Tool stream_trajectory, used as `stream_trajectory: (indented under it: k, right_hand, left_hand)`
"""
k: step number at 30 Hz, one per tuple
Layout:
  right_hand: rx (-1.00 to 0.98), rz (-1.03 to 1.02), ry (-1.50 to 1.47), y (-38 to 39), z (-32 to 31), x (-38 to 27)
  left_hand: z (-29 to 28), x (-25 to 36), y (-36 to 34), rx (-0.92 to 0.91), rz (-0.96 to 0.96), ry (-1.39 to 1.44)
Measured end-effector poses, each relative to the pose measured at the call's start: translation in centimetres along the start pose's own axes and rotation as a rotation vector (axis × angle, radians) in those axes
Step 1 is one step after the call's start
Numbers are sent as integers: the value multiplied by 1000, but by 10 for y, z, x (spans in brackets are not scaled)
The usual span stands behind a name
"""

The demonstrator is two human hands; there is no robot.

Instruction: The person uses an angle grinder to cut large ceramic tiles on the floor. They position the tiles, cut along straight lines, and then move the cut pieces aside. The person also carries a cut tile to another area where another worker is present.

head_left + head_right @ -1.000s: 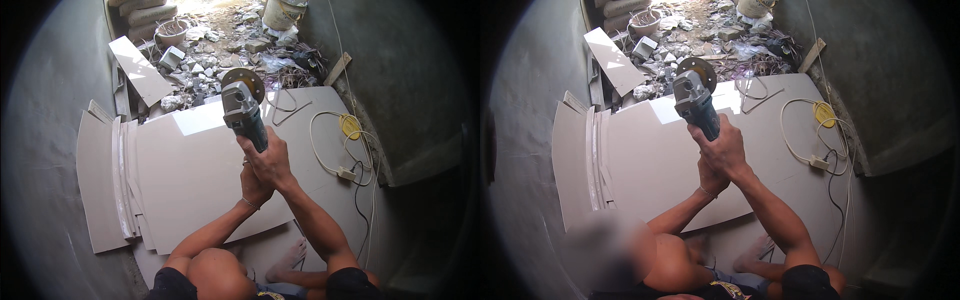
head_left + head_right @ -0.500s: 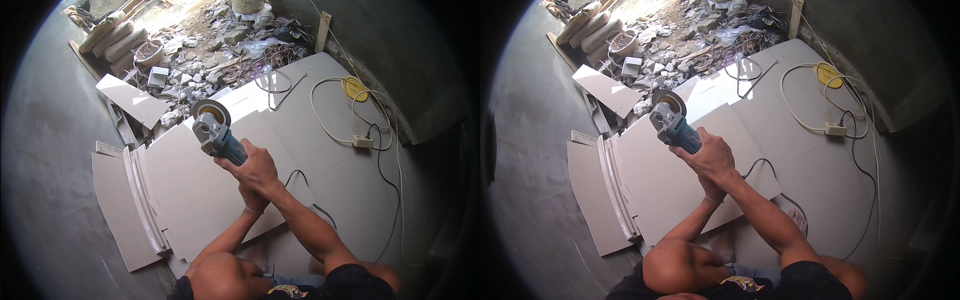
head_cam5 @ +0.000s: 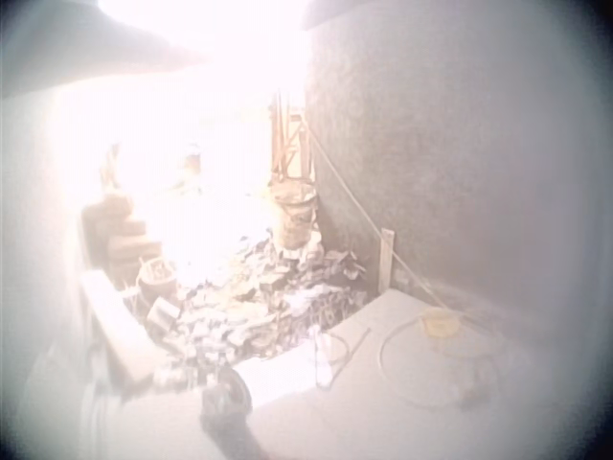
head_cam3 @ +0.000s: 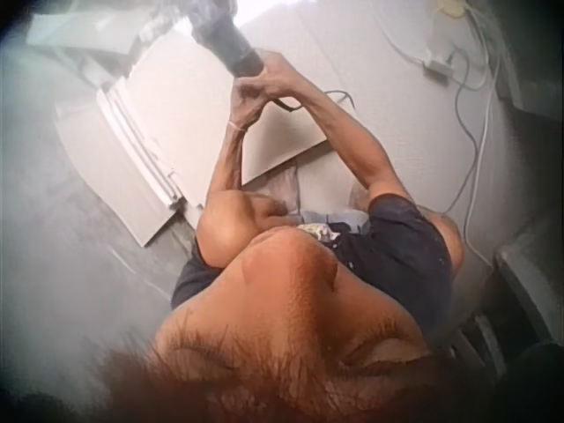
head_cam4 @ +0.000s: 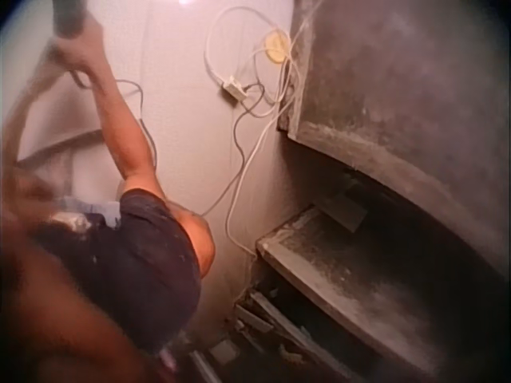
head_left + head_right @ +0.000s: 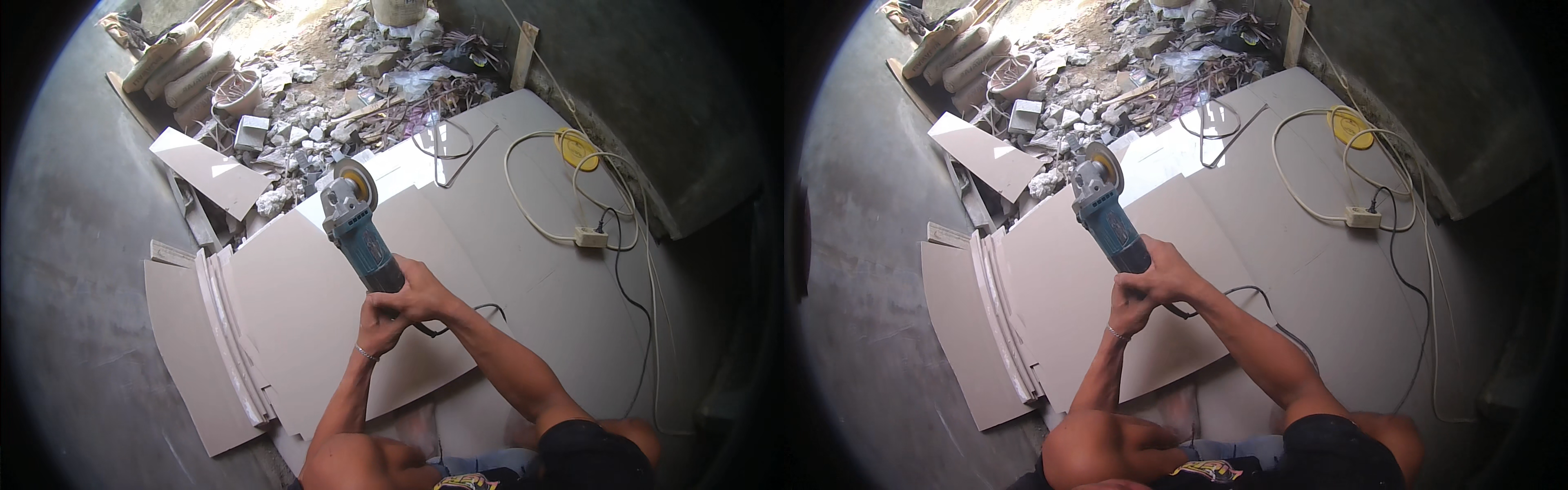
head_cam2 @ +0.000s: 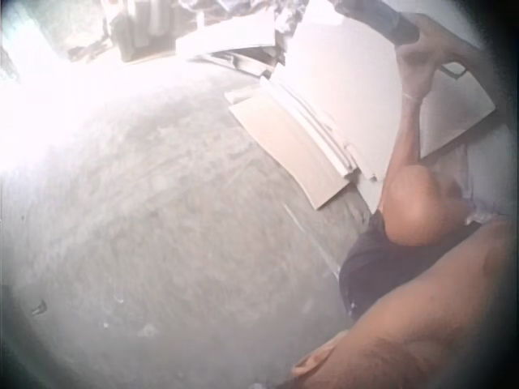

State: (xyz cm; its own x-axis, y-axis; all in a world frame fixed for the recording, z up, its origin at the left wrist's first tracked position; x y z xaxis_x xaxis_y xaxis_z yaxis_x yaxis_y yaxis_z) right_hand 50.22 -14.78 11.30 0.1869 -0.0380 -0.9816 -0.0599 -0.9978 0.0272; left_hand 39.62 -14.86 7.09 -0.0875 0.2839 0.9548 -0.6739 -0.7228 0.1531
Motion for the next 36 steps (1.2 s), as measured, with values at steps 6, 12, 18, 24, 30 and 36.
stream_trajectory:
  k: [6, 12, 18, 24, 30, 36]
  right_hand:
    - [194, 123, 106, -34, -5, 15]
    - [326, 250, 335, -104, -30, 22]
    - [303, 330, 394, -152, -47, 54]
    - [266, 422, 386, -173, -52, 87]
    - [272, 447, 338, -179, -50, 109]
    - [295, 402, 358, -185, -54, 106]
  left_hand:
    - [-47, 38, -36, -254, -258, -326]
    - [-105, 82, -124, -122, -293, -442]
    - [-97, 59, -223, 175, -175, -20]
    - [-111, 37, -254, 411, -114, -121]
    - [-124, 14, -255, 378, -110, 43]
    - [-128, 8, -261, 368, -50, 9]
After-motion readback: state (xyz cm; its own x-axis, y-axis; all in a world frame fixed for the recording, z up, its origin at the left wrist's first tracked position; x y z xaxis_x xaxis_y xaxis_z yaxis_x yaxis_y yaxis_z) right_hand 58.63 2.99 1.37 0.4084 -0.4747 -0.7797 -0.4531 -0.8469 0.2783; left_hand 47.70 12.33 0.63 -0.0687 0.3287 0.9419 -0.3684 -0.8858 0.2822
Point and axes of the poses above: each hand's wrist, its own y-axis away from the middle knuckle, its own z-axis out of the palm, x = y × z, the point moved 9 cm from there along -y, towards the middle knuckle, and after that the axes turned 11 degrees about y, right-handed, at the moved point
